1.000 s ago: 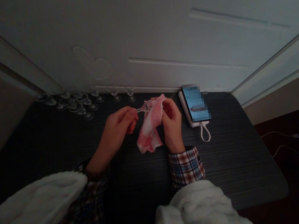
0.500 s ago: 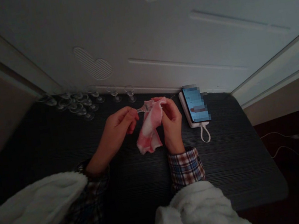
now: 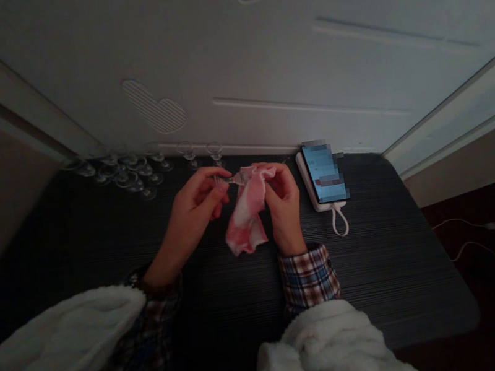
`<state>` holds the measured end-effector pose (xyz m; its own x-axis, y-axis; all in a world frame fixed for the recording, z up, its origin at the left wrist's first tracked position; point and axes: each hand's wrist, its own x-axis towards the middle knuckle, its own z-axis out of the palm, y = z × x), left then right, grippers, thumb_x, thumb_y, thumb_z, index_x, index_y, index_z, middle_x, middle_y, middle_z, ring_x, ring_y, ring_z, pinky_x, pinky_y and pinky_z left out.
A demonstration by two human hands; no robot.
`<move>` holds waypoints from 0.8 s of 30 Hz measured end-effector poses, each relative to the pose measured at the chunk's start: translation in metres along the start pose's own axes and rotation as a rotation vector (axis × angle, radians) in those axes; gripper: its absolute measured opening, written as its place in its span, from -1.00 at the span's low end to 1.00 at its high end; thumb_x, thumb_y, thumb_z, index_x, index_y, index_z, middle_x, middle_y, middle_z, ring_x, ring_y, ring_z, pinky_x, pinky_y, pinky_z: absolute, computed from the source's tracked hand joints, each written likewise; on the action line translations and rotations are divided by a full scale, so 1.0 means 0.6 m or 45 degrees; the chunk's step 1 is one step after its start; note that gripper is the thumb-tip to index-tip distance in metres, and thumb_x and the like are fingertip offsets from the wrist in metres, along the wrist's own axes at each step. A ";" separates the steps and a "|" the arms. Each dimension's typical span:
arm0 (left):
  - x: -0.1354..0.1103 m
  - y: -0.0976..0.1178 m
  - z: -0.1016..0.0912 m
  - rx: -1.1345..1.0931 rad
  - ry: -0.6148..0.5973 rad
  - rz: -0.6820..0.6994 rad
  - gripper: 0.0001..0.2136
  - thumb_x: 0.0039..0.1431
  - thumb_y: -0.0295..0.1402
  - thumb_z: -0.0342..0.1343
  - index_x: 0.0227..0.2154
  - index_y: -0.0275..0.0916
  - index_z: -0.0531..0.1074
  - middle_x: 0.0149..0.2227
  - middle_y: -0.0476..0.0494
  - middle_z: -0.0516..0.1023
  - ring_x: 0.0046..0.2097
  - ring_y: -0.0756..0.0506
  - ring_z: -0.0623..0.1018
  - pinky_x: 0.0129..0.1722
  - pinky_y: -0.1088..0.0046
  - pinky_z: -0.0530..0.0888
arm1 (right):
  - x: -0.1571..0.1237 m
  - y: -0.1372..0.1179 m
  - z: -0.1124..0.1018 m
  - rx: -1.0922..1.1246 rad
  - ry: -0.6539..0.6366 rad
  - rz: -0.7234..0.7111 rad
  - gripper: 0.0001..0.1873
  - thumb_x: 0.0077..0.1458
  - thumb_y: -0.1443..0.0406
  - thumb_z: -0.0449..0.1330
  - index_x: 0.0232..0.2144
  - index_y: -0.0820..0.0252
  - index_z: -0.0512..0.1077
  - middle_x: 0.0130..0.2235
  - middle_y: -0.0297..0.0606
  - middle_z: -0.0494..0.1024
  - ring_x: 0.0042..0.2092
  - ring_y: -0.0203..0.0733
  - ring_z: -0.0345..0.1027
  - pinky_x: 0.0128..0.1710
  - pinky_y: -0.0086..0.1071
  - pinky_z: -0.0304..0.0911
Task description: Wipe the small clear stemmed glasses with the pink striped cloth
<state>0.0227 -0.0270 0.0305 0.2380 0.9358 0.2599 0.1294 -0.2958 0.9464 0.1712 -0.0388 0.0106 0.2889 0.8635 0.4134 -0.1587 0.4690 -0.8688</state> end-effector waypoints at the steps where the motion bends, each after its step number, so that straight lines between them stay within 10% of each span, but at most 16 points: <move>1: 0.000 -0.001 0.000 0.006 -0.001 -0.005 -0.75 0.19 -0.18 0.03 -0.14 -0.18 0.39 -0.49 0.04 0.40 -0.56 0.08 0.32 -0.60 0.60 0.23 | 0.000 0.000 0.000 0.004 -0.004 0.007 -0.88 0.03 0.32 0.19 -0.31 0.09 0.36 -0.20 -0.35 0.46 -0.10 -0.26 0.38 0.00 -0.29 0.27; 24: 0.000 -0.001 -0.002 -0.018 0.020 -0.056 -0.76 0.19 -0.14 0.01 -0.25 -0.19 0.39 -0.58 0.06 0.34 -0.58 0.07 0.32 -0.60 0.59 0.24 | 0.000 0.001 -0.004 -0.092 0.095 0.047 -0.88 0.06 0.26 0.15 -0.29 0.10 0.34 -0.16 -0.32 0.48 -0.11 -0.26 0.37 -0.01 -0.27 0.26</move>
<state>0.0215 -0.0263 0.0300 0.2175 0.9508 0.2205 0.1261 -0.2513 0.9596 0.1731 -0.0390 0.0096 0.3543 0.8625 0.3613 -0.1026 0.4199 -0.9017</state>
